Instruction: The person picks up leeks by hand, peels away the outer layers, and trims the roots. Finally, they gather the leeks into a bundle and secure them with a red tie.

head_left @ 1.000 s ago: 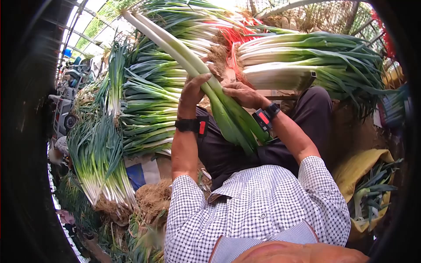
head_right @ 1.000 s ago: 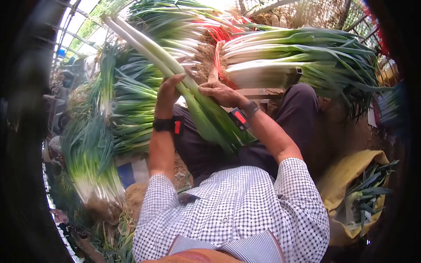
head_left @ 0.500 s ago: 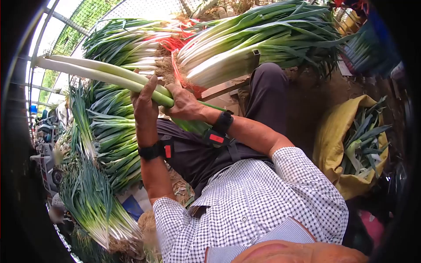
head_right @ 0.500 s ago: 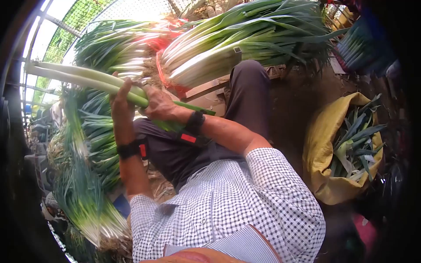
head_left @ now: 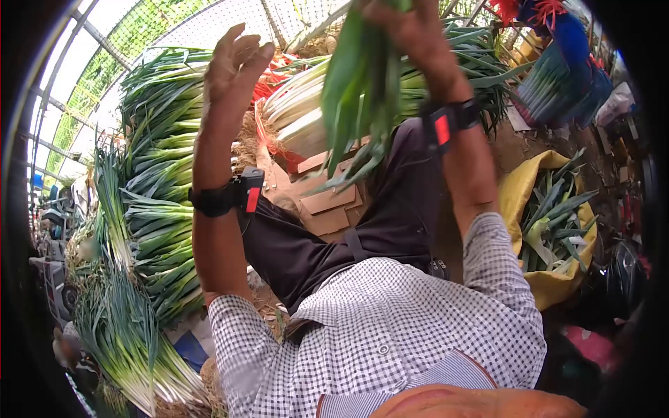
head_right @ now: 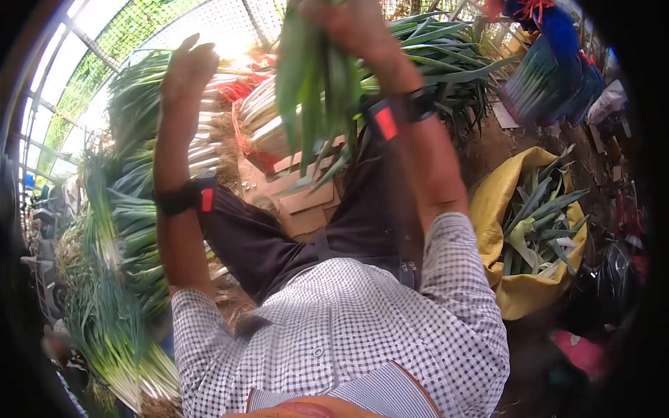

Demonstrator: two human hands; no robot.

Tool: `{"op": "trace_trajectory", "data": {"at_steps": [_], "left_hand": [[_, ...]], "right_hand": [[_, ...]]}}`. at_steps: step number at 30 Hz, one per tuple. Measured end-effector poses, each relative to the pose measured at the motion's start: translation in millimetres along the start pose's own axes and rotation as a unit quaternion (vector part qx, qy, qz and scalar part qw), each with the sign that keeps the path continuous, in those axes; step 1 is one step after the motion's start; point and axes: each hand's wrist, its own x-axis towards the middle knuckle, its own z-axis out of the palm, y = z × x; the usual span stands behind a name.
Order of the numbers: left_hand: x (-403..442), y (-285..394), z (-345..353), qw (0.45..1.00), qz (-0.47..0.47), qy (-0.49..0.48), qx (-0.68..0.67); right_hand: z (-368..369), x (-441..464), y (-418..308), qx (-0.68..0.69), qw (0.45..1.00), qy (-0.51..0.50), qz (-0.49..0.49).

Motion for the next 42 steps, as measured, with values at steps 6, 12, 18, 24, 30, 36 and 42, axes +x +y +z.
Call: {"op": "trace_trajectory", "data": {"at_steps": [6,12,18,24,30,36,42], "left_hand": [[-21.2,-166.8,9.8,0.951,-0.156,-0.103,0.246],[-37.8,-269.6,92.4,0.898,-0.175,-0.17,0.366],[-21.1,-319.7,128.3,0.892,-0.184,-0.11,0.397],[-46.9,-333.3,139.3,0.903,-0.122,-0.047,0.409],[-47.1,-326.1,139.2,0.886,-0.111,-0.038,0.449],[-46.5,-320.5,137.2,0.895,-0.114,-0.043,0.429],[-42.4,-305.4,130.7,0.894,-0.211,-0.135,0.37]], "right_hand": [[-165.5,127.2,-77.8,-0.331,0.907,0.133,-0.224],[-176.3,191.5,-121.2,-0.45,0.823,-0.066,-0.341],[-138.3,224.4,39.8,-0.612,0.686,-0.108,-0.379],[-115.2,123.1,242.6,-0.586,0.726,-0.343,-0.109],[-108.5,65.7,301.9,-0.551,0.733,-0.393,-0.063],[-108.1,71.6,298.7,-0.55,0.735,-0.391,-0.06],[-93.2,57.8,321.9,-0.537,0.721,-0.433,-0.069]]}}
